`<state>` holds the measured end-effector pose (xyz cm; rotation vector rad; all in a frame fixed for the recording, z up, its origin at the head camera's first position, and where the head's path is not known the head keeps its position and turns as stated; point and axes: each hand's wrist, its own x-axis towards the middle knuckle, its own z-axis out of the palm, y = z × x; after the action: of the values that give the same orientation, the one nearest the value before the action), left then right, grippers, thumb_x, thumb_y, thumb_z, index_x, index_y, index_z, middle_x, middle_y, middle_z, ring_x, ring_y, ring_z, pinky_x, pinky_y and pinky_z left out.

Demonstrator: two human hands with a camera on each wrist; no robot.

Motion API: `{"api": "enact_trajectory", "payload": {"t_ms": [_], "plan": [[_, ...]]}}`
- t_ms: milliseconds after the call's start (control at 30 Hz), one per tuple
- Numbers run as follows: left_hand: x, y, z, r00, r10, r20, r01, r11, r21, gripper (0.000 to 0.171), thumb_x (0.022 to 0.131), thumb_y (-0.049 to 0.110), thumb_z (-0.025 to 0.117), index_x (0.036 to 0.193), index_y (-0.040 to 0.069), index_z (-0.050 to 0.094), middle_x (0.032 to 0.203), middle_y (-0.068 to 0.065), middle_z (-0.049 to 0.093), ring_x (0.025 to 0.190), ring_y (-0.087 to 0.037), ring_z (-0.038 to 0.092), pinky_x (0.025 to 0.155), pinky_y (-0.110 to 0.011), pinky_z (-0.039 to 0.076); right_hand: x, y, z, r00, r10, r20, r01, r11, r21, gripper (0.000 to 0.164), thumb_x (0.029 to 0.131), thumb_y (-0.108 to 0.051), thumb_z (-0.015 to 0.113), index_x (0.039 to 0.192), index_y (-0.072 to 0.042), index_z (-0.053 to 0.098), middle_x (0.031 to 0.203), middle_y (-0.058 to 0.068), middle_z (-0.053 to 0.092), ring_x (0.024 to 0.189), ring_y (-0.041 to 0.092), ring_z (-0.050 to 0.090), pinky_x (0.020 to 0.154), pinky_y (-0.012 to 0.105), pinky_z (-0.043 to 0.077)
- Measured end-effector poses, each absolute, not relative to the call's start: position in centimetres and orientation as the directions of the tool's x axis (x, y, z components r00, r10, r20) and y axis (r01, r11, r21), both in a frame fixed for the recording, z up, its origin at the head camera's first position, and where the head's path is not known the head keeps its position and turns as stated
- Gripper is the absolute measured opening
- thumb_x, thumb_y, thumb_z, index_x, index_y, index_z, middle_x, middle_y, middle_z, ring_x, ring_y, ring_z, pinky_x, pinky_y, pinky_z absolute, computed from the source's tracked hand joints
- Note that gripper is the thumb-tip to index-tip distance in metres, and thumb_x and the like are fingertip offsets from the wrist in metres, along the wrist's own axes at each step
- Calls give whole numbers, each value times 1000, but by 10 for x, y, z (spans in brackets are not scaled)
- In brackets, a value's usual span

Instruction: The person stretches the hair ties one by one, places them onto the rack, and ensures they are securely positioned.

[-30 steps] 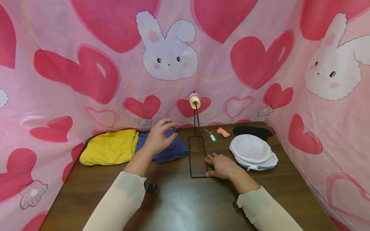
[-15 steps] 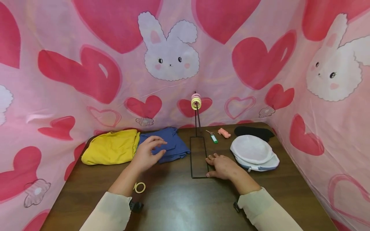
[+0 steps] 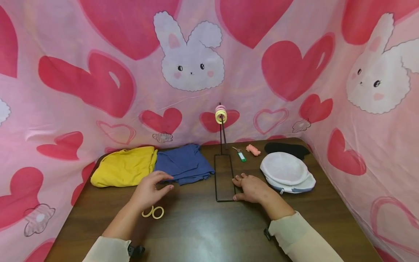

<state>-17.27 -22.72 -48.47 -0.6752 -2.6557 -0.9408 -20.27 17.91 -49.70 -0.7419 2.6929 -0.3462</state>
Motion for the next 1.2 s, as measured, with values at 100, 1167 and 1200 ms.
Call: {"api": "enact_trajectory", "payload": {"t_ms": [100, 1167, 1200], "plan": [[-167, -239, -492, -868, 347, 356, 493, 689, 531, 30, 82, 19, 90, 110, 18, 78, 107, 4, 73, 100, -17, 66, 83, -43, 58, -203, 179, -498, -809, -535, -244, -456, 833, -314, 72, 92, -43, 77, 149, -5, 56, 155, 19, 49, 147, 45, 38, 117, 57, 34], [-130, -319, -521, -893, 440, 91, 435, 798, 416, 51, 65, 35, 98, 111, 29, 77, 113, 12, 61, 111, -25, 51, 90, -49, 45, -203, 180, -503, -821, -528, -217, -456, 835, -308, 71, 91, -44, 77, 148, -7, 57, 155, 16, 50, 148, 42, 38, 118, 56, 33], [-130, -318, -521, -895, 438, 84, 431, 801, 416, 49, 66, 33, 98, 109, 30, 77, 113, 12, 61, 111, -25, 52, 90, -50, 45, -203, 180, -503, -821, -527, -217, -454, 835, -310, 71, 91, -44, 77, 148, -7, 57, 155, 16, 50, 148, 42, 38, 118, 56, 33]]}}
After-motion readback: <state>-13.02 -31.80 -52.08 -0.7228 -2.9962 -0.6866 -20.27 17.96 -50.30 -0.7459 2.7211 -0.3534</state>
